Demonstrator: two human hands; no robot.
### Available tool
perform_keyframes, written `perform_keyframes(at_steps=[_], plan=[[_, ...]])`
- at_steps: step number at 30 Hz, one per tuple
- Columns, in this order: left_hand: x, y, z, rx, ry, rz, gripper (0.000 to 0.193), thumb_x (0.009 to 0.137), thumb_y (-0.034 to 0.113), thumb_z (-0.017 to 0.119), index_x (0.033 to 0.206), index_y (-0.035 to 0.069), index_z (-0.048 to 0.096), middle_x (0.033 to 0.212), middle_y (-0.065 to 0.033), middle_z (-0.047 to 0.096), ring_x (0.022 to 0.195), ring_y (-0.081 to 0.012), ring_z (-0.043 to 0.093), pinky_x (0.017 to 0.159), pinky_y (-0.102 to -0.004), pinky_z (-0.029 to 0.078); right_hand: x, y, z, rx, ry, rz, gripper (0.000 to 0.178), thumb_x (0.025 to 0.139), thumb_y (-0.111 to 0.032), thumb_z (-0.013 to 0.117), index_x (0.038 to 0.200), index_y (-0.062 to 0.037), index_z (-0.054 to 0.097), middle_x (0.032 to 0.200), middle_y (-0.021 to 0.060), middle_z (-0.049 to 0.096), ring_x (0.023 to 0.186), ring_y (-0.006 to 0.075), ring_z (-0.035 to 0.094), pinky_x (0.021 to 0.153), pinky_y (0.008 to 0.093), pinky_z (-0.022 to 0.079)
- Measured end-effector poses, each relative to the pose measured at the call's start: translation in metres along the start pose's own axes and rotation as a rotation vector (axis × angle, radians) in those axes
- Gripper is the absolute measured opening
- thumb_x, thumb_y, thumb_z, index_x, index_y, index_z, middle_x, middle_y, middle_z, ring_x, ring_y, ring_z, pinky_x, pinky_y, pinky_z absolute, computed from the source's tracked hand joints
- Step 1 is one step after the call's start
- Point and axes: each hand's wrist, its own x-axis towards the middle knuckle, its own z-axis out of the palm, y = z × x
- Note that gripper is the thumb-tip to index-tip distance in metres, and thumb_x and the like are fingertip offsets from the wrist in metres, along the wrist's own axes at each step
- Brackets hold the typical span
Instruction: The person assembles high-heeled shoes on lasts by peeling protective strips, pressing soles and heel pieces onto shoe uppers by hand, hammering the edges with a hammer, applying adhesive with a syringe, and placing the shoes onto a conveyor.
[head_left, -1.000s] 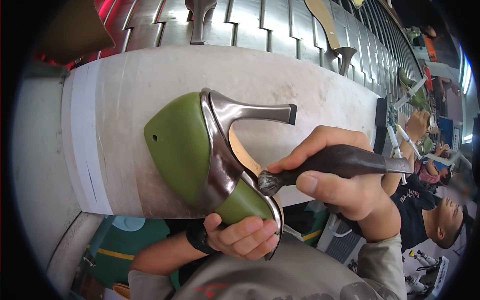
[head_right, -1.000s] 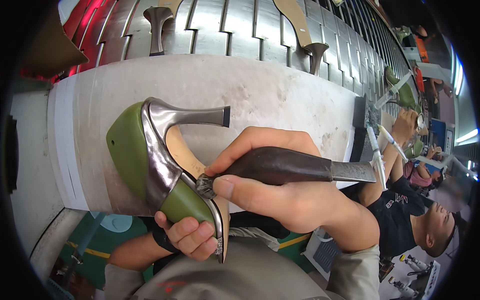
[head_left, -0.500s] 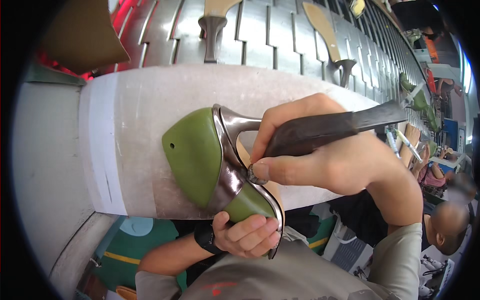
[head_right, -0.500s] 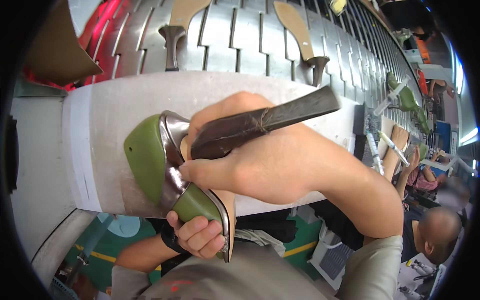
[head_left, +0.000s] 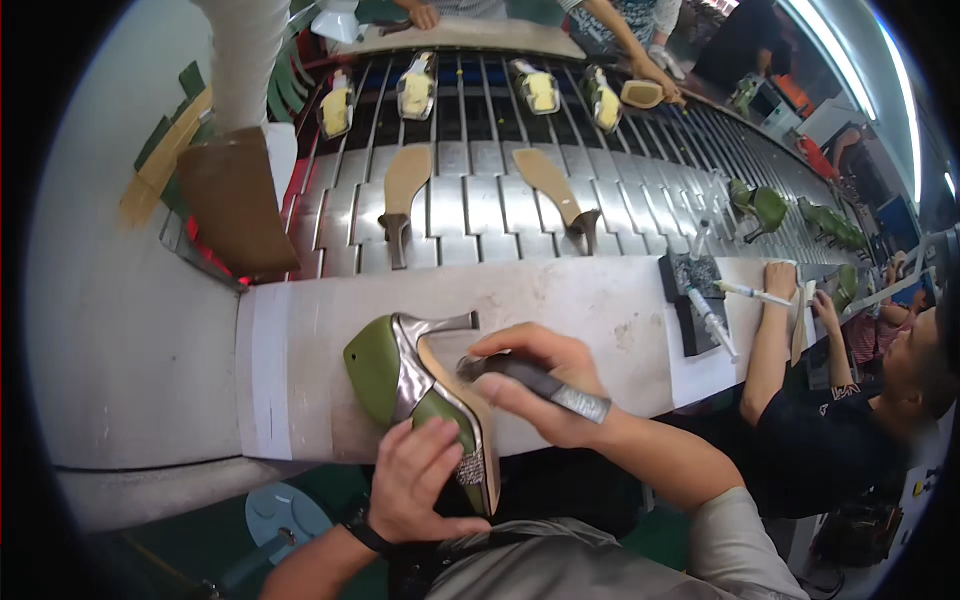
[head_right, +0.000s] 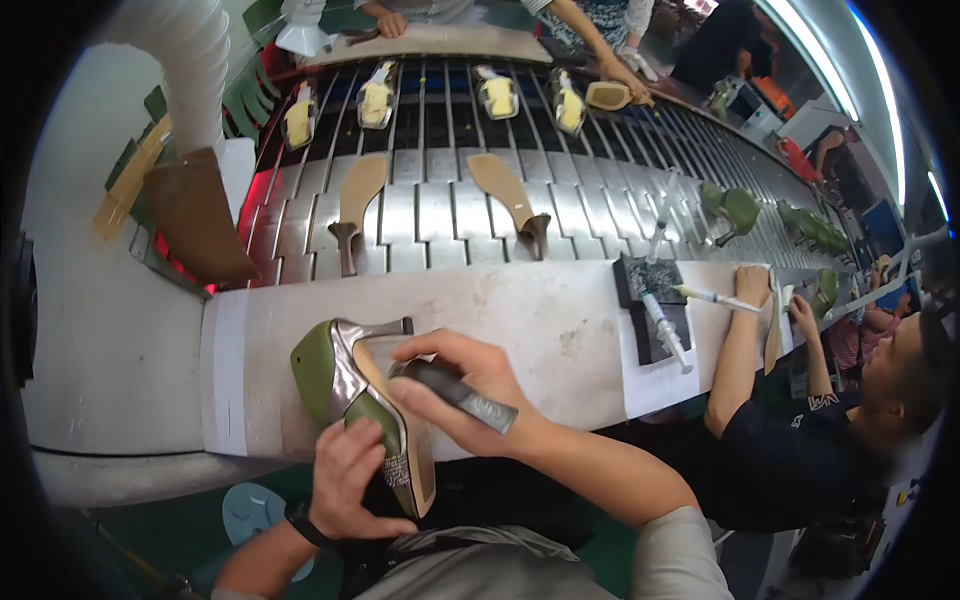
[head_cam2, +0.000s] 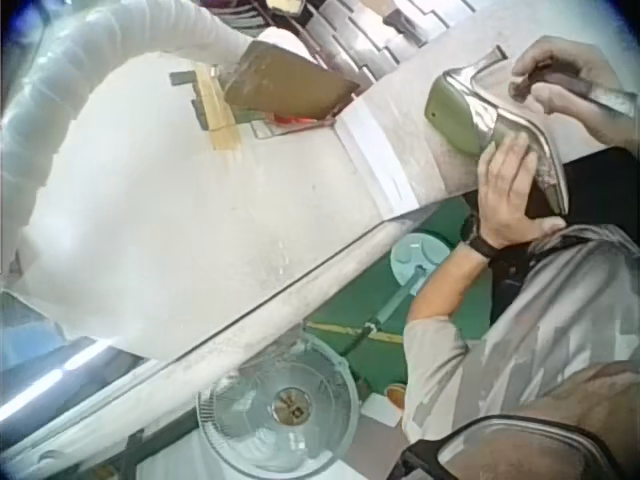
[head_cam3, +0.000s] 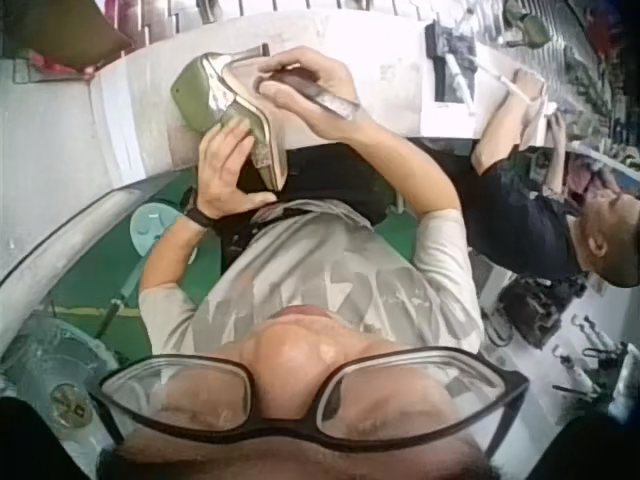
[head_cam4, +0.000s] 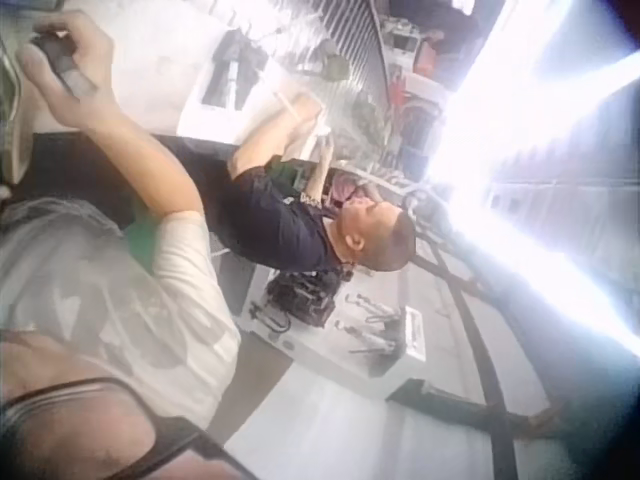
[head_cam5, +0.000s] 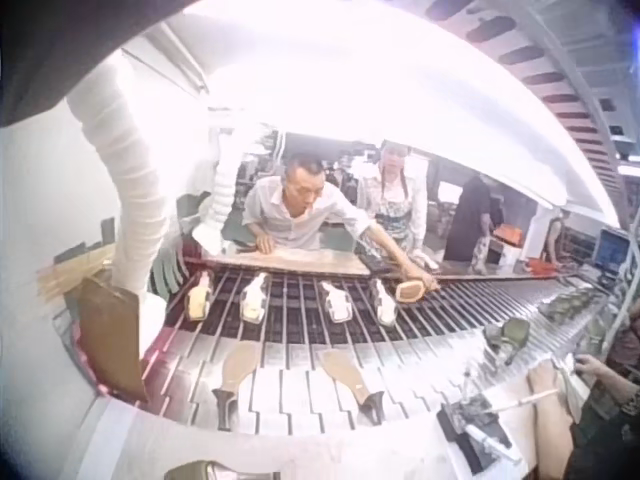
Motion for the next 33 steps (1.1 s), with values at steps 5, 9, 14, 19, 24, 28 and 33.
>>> perform_keyframes(at_steps=[5, 9, 14, 19, 24, 28, 33], plan=[[0.083, -0.075, -0.032, 0.081, 0.319, -0.390, 0.040, 0.103, 0.020, 0.063, 0.136, -0.002, 0.065, 0.139, -0.0234, 0.065, 0.127, -0.0413, 0.061, 0.110, -0.0455, 0.046, 0.007, -0.005, -0.015, 0.417, 0.262, -0.002, 0.026, 0.109, -0.020, 0.063, 0.110, 0.0049, 0.069, 0.105, 0.0185, 0.077, 0.072, 0.0182, 0.074, 0.066, 0.0292, 0.062], [0.094, -0.099, -0.003, -0.166, 0.264, -0.548, 0.029, 0.105, 0.018, 0.061, 0.125, 0.000, 0.073, 0.114, -0.0190, 0.074, 0.109, -0.0368, 0.067, 0.099, -0.0438, 0.051, 0.027, -0.002, -0.009, 0.372, 0.212, 0.147, 0.023, 0.108, -0.016, 0.062, 0.106, 0.0054, 0.067, 0.102, 0.0190, 0.077, 0.067, 0.0169, 0.072, 0.061, 0.0290, 0.062], [0.092, -0.097, 0.000, -0.128, 0.220, -0.511, 0.027, 0.103, 0.015, 0.063, 0.122, -0.001, 0.072, 0.115, -0.0191, 0.074, 0.106, -0.0384, 0.067, 0.095, -0.0445, 0.051, 0.031, 0.009, 0.008, 0.391, 0.270, 0.184, 0.020, 0.108, -0.013, 0.060, 0.101, 0.0046, 0.065, 0.099, 0.0195, 0.077, 0.063, 0.0144, 0.069, 0.056, 0.0270, 0.058], [0.090, -0.098, -0.004, -0.076, 0.182, -0.474, 0.027, 0.099, 0.013, 0.065, 0.122, 0.002, 0.073, 0.116, -0.0179, 0.073, 0.104, -0.0377, 0.065, 0.093, -0.0451, 0.049, 0.034, 0.006, 0.023, 0.337, 0.327, 0.078, 0.017, 0.107, -0.012, 0.061, 0.100, 0.0043, 0.062, 0.100, 0.0202, 0.077, 0.062, 0.0118, 0.066, 0.057, 0.0244, 0.055], [0.089, -0.099, -0.006, -0.059, 0.164, -0.456, 0.029, 0.096, 0.014, 0.068, 0.122, 0.003, 0.073, 0.114, -0.0160, 0.072, 0.102, -0.0360, 0.065, 0.092, -0.0439, 0.048, 0.078, -0.013, 0.015, 0.031, 0.050, 0.117, 0.026, 0.105, -0.020, 0.060, 0.092, 0.0031, 0.062, 0.088, 0.0195, 0.076, 0.053, 0.0136, 0.063, 0.048, 0.0242, 0.050], [0.095, -0.099, -0.006, -0.076, 0.144, -0.475, 0.028, 0.094, 0.013, 0.069, 0.121, 0.005, 0.075, 0.113, -0.0156, 0.072, 0.103, -0.0344, 0.066, 0.092, -0.0432, 0.048, 0.073, -0.010, 0.005, 0.111, 0.056, 0.216, 0.025, 0.104, -0.019, 0.060, 0.092, 0.0021, 0.062, 0.089, 0.0192, 0.076, 0.053, 0.0131, 0.063, 0.048, 0.0236, 0.050], [0.093, -0.098, -0.006, -0.111, 0.185, -0.480, 0.027, 0.094, 0.010, 0.068, 0.119, 0.003, 0.076, 0.111, -0.0157, 0.073, 0.103, -0.0344, 0.066, 0.093, -0.0422, 0.051, 0.052, -0.014, 0.004, 0.118, 0.079, 0.214, 0.020, 0.102, -0.014, 0.058, 0.092, 0.0025, 0.061, 0.090, 0.0216, 0.076, 0.054, 0.0146, 0.064, 0.048, 0.0249, 0.051]])
